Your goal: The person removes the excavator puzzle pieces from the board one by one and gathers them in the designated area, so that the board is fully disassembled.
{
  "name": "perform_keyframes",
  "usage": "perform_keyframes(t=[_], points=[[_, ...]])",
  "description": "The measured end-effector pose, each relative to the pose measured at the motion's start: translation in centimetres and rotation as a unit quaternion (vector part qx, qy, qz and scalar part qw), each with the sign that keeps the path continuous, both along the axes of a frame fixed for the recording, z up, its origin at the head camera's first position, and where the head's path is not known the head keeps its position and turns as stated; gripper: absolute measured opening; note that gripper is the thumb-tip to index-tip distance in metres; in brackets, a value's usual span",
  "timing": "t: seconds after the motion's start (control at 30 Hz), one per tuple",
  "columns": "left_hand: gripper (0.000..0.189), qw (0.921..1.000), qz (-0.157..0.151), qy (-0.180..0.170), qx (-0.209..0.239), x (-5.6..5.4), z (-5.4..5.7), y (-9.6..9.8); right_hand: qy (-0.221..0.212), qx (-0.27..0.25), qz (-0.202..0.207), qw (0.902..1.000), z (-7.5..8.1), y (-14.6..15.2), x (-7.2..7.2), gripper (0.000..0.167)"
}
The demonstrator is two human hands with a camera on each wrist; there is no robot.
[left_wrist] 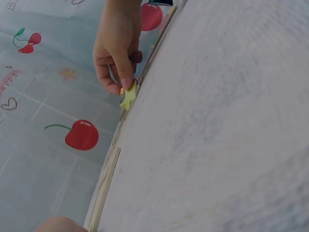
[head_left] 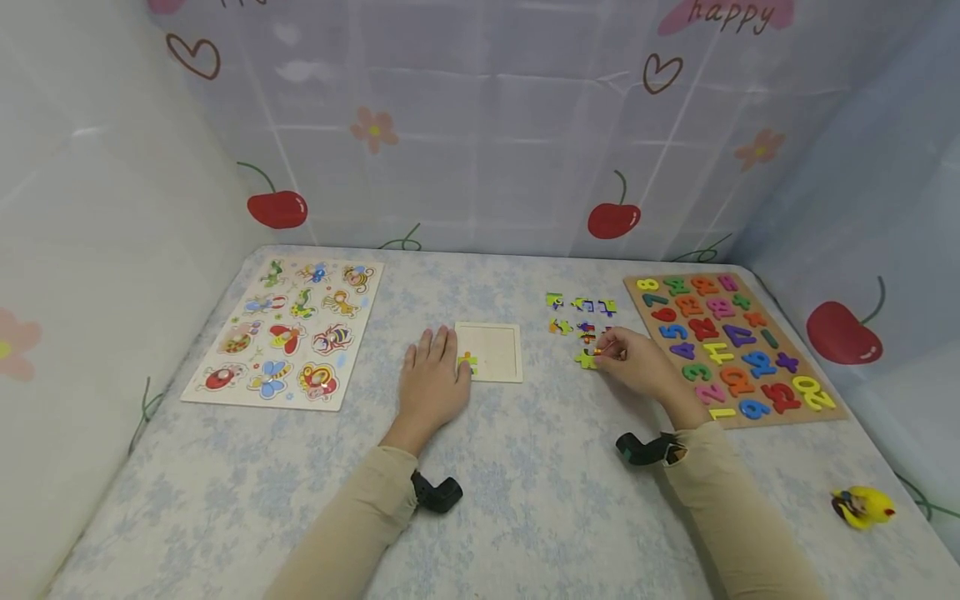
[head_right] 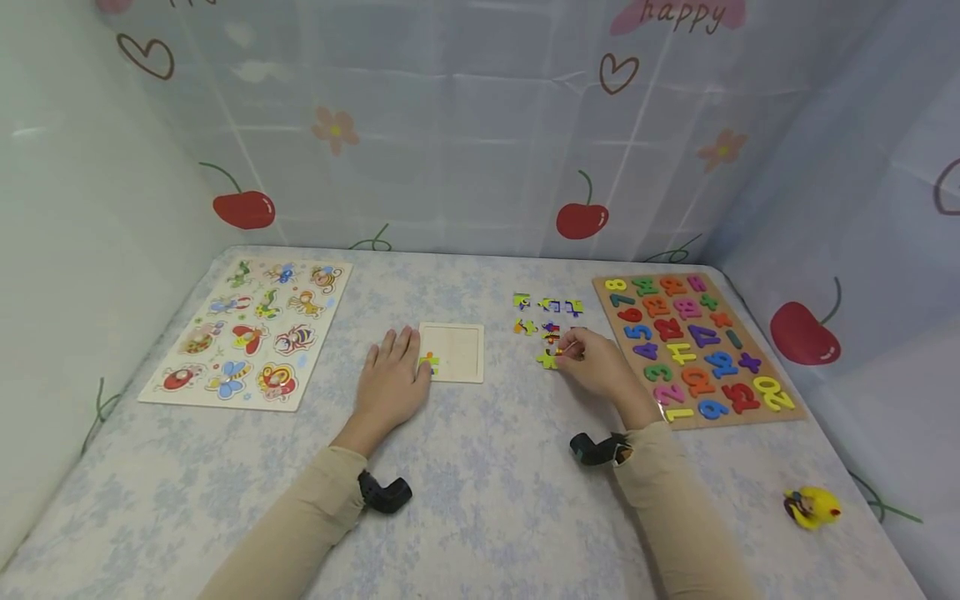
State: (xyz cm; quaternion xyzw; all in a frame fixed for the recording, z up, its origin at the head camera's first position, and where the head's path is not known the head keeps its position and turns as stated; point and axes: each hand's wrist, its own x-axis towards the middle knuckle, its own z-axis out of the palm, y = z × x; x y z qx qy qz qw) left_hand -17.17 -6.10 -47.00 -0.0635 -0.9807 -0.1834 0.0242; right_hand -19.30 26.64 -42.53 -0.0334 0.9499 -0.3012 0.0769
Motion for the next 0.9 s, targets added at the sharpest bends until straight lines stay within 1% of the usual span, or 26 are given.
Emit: perform_keyframes(t=[0.13, 0.27, 0.43, 0.53, 0.67, 0.9], points=[[0.064, 1.0000, -0.002, -0.003, 0.004, 0.0, 0.0, 0.0, -0.005, 0.013, -0.003, 0.9999, 0.0, 0.2, -0.1, 0.018], [0.064, 1.0000, -0.004, -0.005, 0.007, 0.0, 0.0, 0.0, 0.001, 0.035, -0.008, 0.9994, 0.0, 0.1, -0.1, 0.019], [0.064, 1.0000, -0.002, -0.005, 0.005, 0.0, 0.0, -0.1, 0.029, 0.083, 0.002, 0.9961, 0.1, -0.2, -0.1, 0.022], [0.064, 0.9999, -0.001, -0.008, 0.006, 0.0, 0.1, -0.1, 0.044, 0.102, 0.010, 0.9938, 0.4, -0.5, -0.1, 0.023], [0.064, 0.9999, -0.004, -0.013, 0.007, 0.1, 0.1, -0.2, 0.053, 0.091, 0.009, 0.9944, 0.6, -0.9, 0.0, 0.020], [0.067, 0.9996, -0.005, -0.025, 0.007, 0.0, 0.1, -0.1, 0.068, 0.036, 0.023, 0.9968, 0.4, -2.7, -0.3, 0.019]])
